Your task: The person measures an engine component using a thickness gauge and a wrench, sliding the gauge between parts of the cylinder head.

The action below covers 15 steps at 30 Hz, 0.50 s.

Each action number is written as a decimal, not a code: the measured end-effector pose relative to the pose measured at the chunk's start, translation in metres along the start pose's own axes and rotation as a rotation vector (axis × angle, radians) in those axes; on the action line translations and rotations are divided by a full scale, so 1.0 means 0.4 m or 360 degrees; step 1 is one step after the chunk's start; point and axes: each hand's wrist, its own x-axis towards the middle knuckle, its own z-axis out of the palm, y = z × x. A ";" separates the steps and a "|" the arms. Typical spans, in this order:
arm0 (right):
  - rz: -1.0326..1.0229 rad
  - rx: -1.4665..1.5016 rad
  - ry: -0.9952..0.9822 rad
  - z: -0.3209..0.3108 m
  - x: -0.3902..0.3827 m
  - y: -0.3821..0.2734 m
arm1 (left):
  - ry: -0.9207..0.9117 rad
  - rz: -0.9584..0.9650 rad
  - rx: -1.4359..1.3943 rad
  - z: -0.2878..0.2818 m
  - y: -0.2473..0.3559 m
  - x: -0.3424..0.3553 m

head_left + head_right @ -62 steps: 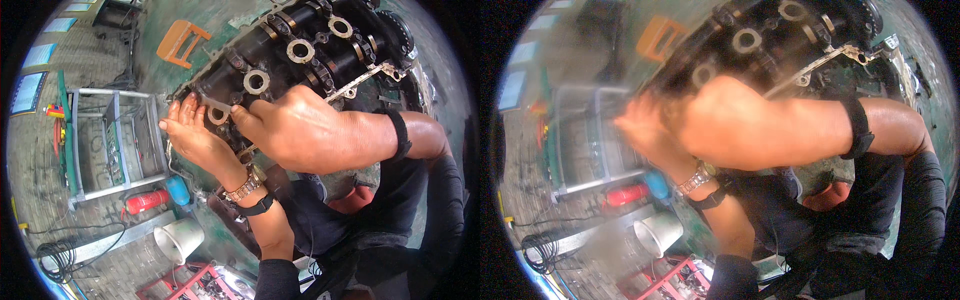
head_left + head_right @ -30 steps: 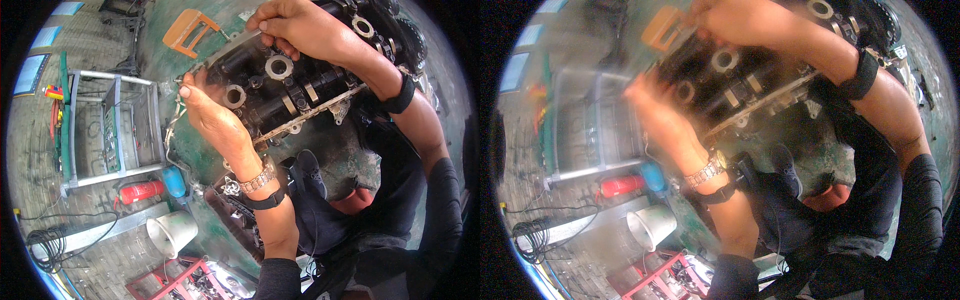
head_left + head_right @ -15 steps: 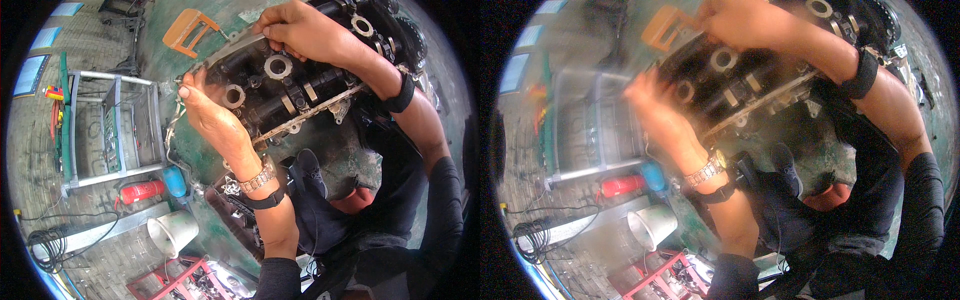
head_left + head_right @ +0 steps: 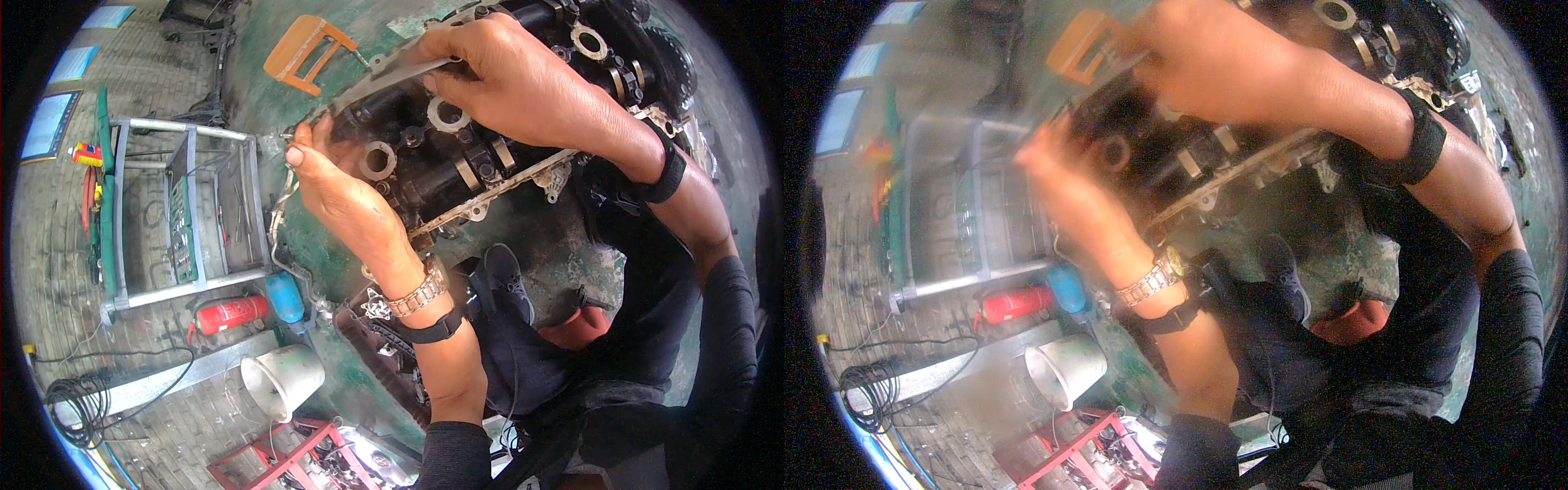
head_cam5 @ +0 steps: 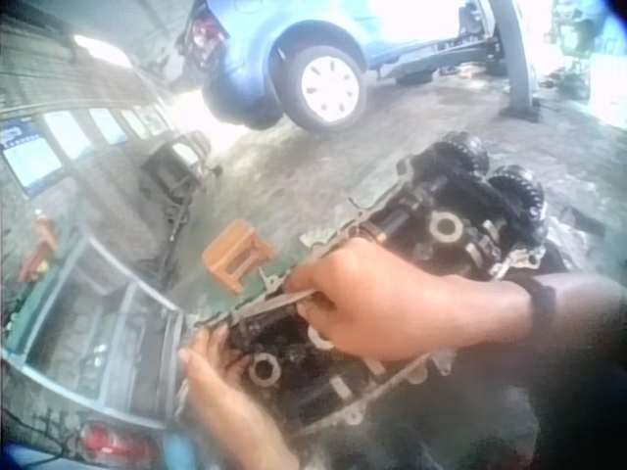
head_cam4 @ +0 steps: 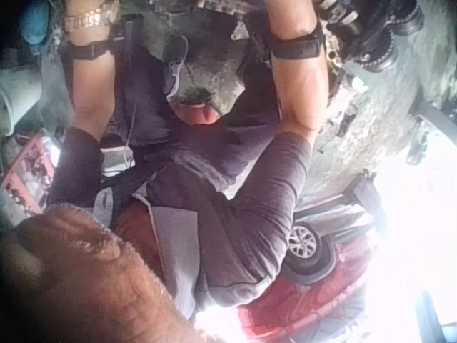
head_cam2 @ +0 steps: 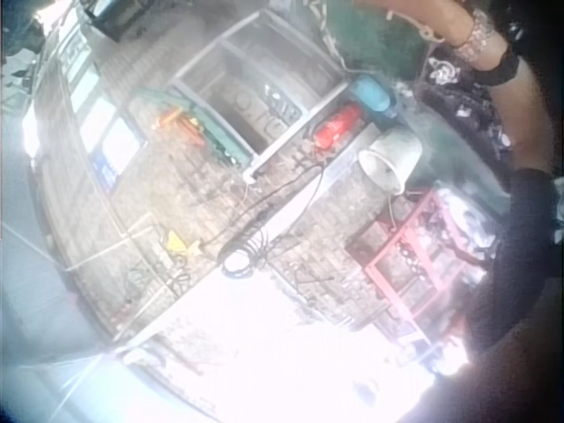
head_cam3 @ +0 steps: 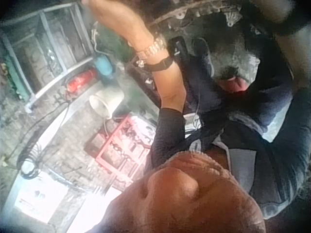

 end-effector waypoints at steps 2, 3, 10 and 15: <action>-0.0078 -0.0022 -0.0005 0.001 -0.006 0.004 | 0.0001 0.0019 -0.0037 0.000 -0.009 0.016; -0.0117 -0.0035 -0.0007 -0.001 -0.009 0.005 | -0.0004 0.0023 -0.0025 -0.002 -0.013 0.019; -0.0246 -0.0595 -0.0307 -0.003 -0.036 -0.029 | 0.0041 0.0013 0.0028 -0.007 -0.022 0.015; -0.0300 -0.0553 -0.0347 0.013 -0.064 -0.069 | 0.0041 0.0013 0.0036 -0.003 -0.020 0.017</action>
